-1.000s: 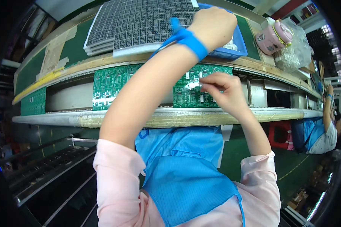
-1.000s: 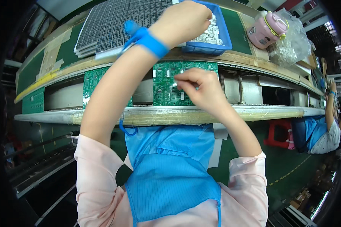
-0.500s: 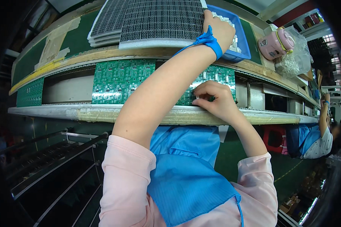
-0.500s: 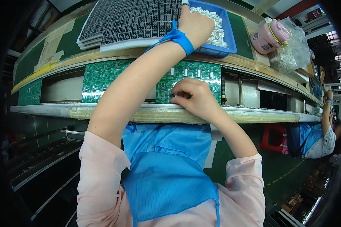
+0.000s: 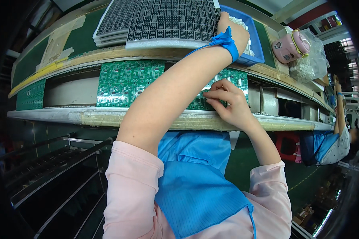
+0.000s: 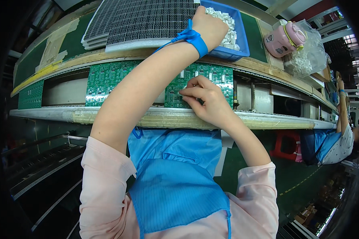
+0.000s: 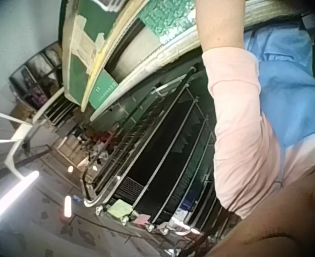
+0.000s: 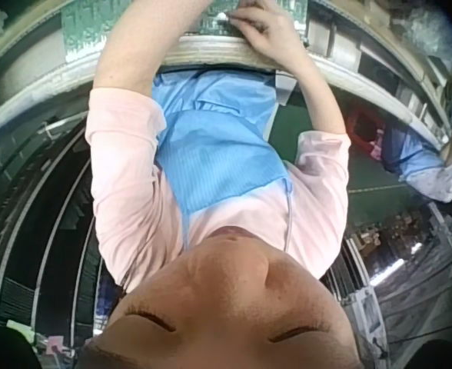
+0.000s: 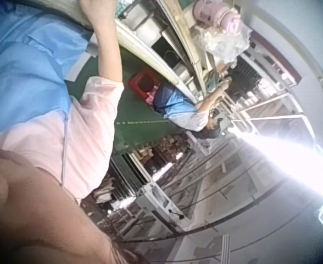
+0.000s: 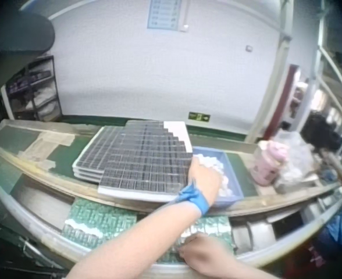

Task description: The person picks small white components from a blue bin and places them onto designated spots on a green circuit board. They then pick black rectangular components from a tray and insert them into the board. The person continues this assembly process, handling components one by one and placing them into the circuit board.

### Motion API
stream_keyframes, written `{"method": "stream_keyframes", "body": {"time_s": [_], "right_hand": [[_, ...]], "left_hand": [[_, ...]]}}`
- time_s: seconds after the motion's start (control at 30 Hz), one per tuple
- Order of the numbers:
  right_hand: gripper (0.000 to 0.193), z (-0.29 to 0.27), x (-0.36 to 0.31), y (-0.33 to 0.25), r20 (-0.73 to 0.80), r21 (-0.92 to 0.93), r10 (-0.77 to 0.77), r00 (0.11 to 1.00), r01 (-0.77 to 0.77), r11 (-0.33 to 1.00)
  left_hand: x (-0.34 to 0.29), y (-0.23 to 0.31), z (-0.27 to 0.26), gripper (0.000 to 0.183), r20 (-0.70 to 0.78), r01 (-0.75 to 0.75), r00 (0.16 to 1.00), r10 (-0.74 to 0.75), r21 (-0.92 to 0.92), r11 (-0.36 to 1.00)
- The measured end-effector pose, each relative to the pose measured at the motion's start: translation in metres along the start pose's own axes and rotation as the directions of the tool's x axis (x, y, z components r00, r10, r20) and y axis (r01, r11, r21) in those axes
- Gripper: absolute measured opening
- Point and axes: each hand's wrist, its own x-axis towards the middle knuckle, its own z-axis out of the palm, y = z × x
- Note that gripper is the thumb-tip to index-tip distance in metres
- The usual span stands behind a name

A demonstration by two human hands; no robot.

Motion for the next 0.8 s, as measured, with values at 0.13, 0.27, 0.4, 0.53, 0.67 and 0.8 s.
{"method": "stream_keyframes", "body": {"time_s": [0.13, 0.27, 0.4, 0.53, 0.67, 0.8], "right_hand": [[0.015, -0.001, -0.002, 0.004, -0.025, -0.005, -0.008, 1.0, 0.008, 1.0], [0.016, 0.0, -0.002, 0.001, 0.014, 0.045, 0.062, 0.998, -0.062, 0.997], [0.021, -0.003, -0.002, 0.006, 0.006, -0.008, -0.036, 0.999, 0.036, 0.999], [0.021, -0.004, -0.002, -0.002, 0.019, 0.127, 0.096, 0.995, -0.098, 0.987], [0.023, -0.003, -0.004, -0.003, 0.042, 0.309, 0.166, 0.985, -0.171, 0.936], [0.025, -0.003, -0.003, -0.001, 0.054, 0.171, 0.106, 0.993, -0.114, 0.979]], "left_hand": [[0.0, -0.003, 0.006, 0.017, -0.053, -0.008, 0.999, 0.008, -0.002, 1.0], [-0.003, -0.018, 0.008, 0.014, -0.279, -0.108, 0.959, 0.058, -0.166, 0.98], [-0.012, -0.022, -0.006, 0.014, -0.471, -0.277, 0.878, 0.088, -0.35, 0.895], [-0.084, -0.034, -0.037, 0.015, -0.602, -0.473, 0.794, 0.079, -0.531, 0.703], [-0.157, -0.049, -0.039, 0.018, -0.395, -0.302, 0.918, -0.039, -0.758, 0.579], [-0.208, -0.048, -0.006, 0.019, -0.164, -0.075, 0.979, -0.125, -0.848, 0.525]]}}
